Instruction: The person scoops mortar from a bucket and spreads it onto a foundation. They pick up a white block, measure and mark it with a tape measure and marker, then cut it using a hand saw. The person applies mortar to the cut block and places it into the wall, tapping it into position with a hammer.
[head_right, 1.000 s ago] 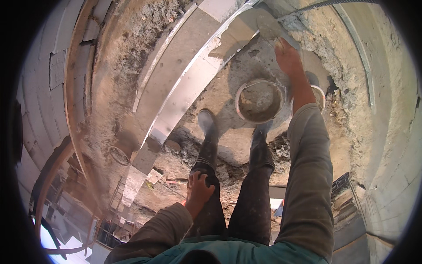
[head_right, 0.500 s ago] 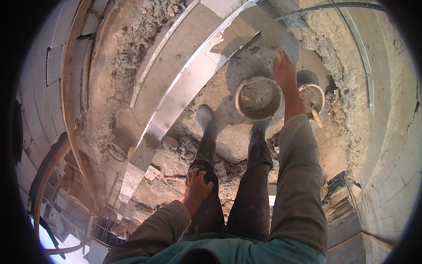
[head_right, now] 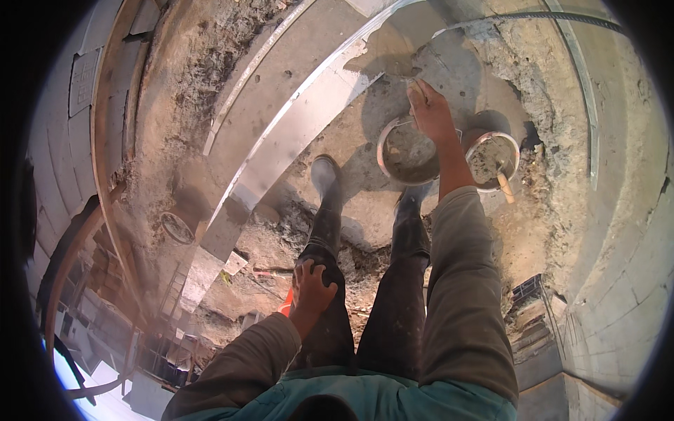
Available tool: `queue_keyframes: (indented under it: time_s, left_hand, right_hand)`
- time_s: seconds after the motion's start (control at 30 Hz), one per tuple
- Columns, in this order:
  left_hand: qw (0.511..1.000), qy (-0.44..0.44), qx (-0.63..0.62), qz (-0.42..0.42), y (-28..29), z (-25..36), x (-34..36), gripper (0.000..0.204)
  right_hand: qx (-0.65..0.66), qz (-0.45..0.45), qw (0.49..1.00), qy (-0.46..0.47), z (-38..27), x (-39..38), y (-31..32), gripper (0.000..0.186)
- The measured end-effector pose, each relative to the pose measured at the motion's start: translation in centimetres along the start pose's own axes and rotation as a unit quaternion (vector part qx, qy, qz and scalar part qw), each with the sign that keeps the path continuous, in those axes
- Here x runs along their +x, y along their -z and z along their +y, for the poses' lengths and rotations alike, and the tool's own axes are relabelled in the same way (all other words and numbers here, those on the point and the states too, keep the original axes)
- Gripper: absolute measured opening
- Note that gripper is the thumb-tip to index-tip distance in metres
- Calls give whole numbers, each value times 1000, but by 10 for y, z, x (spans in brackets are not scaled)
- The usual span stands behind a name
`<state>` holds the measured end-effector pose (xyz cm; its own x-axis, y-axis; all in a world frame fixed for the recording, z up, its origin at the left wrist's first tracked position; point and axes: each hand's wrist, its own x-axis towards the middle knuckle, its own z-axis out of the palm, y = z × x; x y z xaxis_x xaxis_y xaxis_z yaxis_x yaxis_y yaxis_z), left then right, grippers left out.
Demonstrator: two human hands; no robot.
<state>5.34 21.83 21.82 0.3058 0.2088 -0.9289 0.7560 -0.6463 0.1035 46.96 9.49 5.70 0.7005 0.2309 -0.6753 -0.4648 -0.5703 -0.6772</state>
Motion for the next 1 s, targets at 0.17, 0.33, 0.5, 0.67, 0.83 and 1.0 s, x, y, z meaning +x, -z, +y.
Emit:
queue_keyframes:
  time_s: [0.17, 0.33, 0.5, 0.67, 0.83, 1.0]
  left_hand:
    - [999, -14, -9, 35, -11, -4, 1, 54]
    - [999, -24, -4, 42, -14, -7, 1, 55]
    - [1000, -15, 7, 24, -18, -11, -2, 58]
    - [999, 0, 23, 28, -29, -7, -8, 55]
    - [999, -1, 7, 39, -44, 7, -11, 55]
    - [997, 34, -20, 72, -68, 30, -27, 55]
  right_hand:
    - [-246, 119, 934, 232, 27, -7, -49, 48]
    - [-229, -18, 970, 83, 46, -76, -66, 49]
    - [-198, 31, 979, 32, 125, -169, -33, 40]
    - [-406, -4, 913, -37, 229, -143, 25, 37]
    - [-386, -92, 918, 5, 265, -73, 5, 35]
    - [-149, -112, 981, -47, 261, -126, 36, 41]
